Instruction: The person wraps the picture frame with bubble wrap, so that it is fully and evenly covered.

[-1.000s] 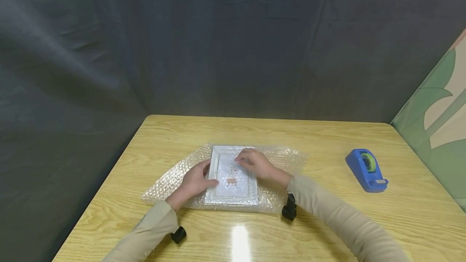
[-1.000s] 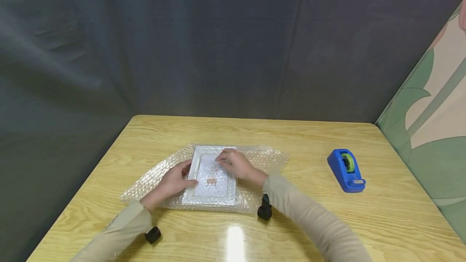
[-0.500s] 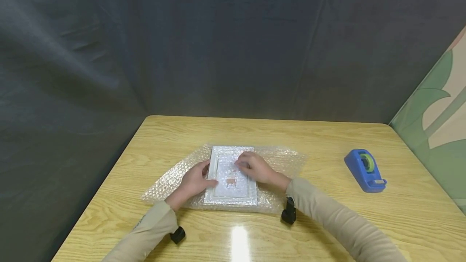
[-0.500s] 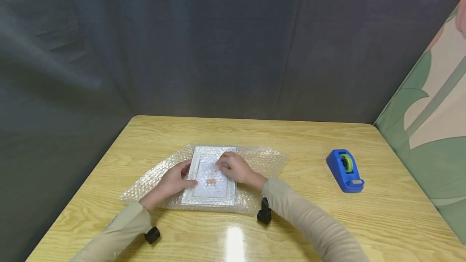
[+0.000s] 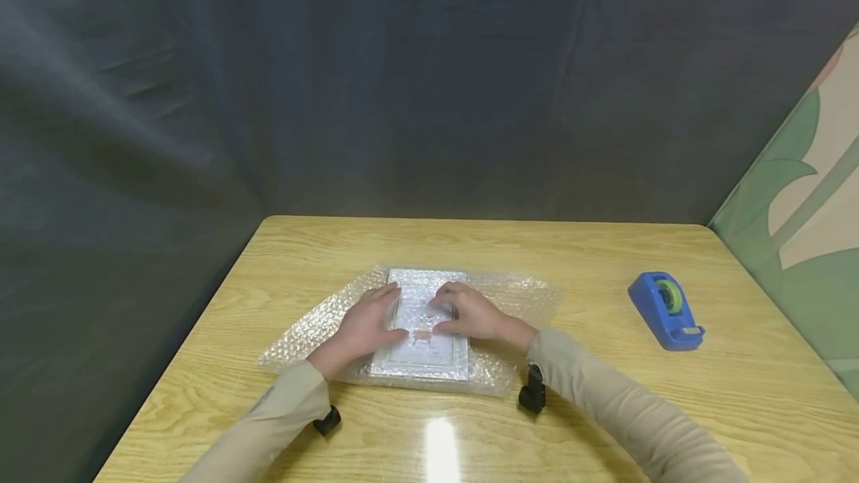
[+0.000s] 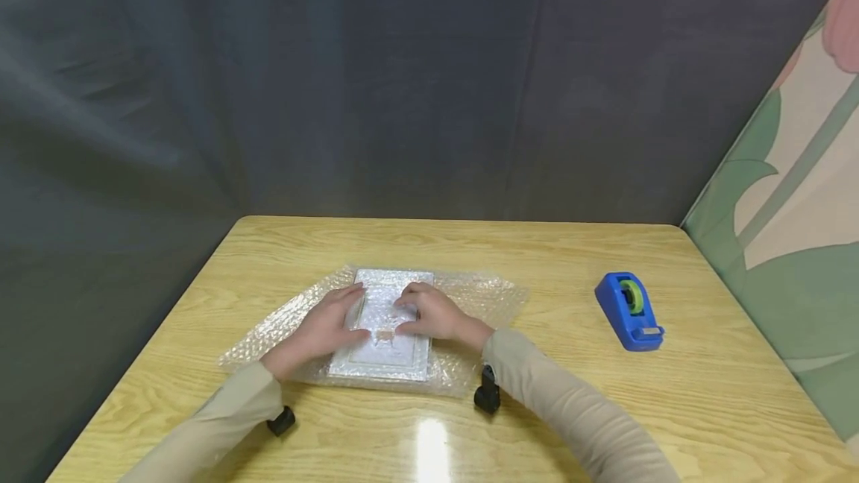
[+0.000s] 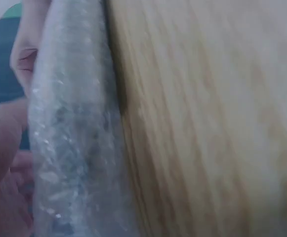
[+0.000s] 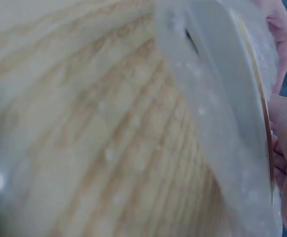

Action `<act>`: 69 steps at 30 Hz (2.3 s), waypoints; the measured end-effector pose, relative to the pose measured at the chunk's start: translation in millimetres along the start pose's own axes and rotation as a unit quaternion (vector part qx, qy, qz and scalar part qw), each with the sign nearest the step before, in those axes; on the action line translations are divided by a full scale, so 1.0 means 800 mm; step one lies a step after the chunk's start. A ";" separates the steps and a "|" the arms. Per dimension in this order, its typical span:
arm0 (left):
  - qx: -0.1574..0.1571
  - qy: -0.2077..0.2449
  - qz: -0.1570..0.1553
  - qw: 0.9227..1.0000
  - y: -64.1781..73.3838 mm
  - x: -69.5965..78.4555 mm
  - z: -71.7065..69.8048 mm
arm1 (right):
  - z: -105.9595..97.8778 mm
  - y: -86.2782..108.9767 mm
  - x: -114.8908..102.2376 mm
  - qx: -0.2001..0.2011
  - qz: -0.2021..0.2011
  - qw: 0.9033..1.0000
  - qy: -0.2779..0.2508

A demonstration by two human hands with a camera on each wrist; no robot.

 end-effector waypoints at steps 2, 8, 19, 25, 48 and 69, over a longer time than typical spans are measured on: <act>-0.014 -0.037 0.033 0.999 -0.004 0.011 0.006 | 0.000 0.000 0.001 -0.003 0.000 1.000 0.001; -0.052 -0.045 0.069 0.995 -0.011 0.025 0.025 | 0.000 0.000 0.009 -0.017 0.008 1.000 0.006; -0.052 -0.049 0.076 0.995 -0.020 0.034 0.032 | -0.027 0.019 0.025 0.029 0.038 0.999 -0.013; -0.061 -0.033 0.059 0.996 -0.020 0.030 0.031 | -0.067 0.064 0.052 0.074 0.086 0.993 -0.020; -0.063 -0.019 0.057 0.996 -0.015 0.027 0.031 | -0.105 0.191 0.167 0.086 0.251 0.961 -0.073; -0.065 -0.012 0.060 0.996 -0.014 0.029 0.030 | -0.069 0.219 0.157 0.268 0.378 0.793 -0.396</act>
Point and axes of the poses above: each hand's wrist, its own y-axis away from the middle knuckle, its own z-axis out of the palm, x = y × z, the point moved 10 cm from there along -y, towards the middle knuckle, and after that the axes turned 9 degrees about -x, right-handed, at the moved point
